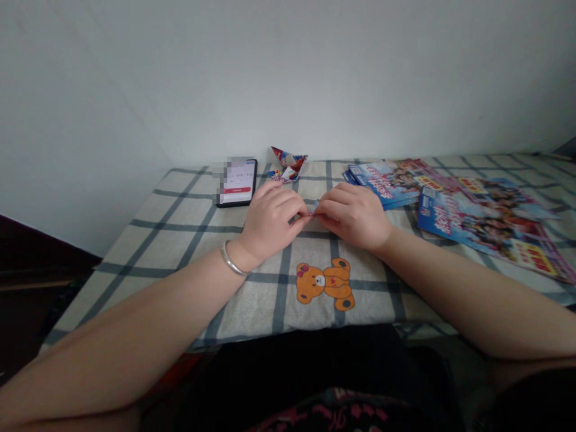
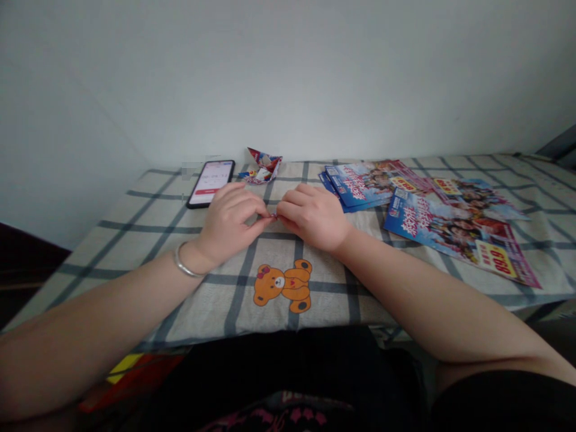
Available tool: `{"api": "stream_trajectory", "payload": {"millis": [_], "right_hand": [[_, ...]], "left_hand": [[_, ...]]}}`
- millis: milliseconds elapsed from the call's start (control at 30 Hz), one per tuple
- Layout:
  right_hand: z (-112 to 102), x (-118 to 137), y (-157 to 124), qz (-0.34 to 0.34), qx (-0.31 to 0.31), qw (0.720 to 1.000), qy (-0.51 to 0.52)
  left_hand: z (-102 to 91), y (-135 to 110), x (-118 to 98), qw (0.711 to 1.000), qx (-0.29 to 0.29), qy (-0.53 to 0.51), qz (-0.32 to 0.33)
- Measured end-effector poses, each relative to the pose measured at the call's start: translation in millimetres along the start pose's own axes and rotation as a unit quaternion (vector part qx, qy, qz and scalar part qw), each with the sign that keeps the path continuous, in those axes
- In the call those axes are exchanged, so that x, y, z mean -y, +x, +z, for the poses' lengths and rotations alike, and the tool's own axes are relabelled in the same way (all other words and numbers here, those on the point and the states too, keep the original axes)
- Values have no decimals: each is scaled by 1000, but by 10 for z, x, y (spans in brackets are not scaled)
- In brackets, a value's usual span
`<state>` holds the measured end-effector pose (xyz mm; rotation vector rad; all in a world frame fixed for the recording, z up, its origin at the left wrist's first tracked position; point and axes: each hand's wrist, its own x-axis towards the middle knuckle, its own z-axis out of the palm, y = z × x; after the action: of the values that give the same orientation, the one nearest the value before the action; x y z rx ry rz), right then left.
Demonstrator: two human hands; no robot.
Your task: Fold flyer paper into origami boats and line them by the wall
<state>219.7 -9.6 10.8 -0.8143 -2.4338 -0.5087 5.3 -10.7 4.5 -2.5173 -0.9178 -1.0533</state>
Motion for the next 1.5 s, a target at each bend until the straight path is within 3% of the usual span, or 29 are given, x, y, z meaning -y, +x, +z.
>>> {"api": "stream_trajectory", "payload": {"millis": [300, 500, 900, 1500], "right_hand": [[20, -28, -16, -19, -13, 1000, -14], [42, -24, -12, -20, -34, 999, 7], [82, 1, 30, 22, -4, 998, 62], [67, 20, 39, 29, 7, 998, 50]], "left_hand": [[13, -4, 19, 1000, 0, 7, 10], [52, -9, 42, 999, 30, -6, 9], [141, -6, 91, 993, -12, -116, -7], [93, -1, 6, 998, 5, -63, -1]]}}
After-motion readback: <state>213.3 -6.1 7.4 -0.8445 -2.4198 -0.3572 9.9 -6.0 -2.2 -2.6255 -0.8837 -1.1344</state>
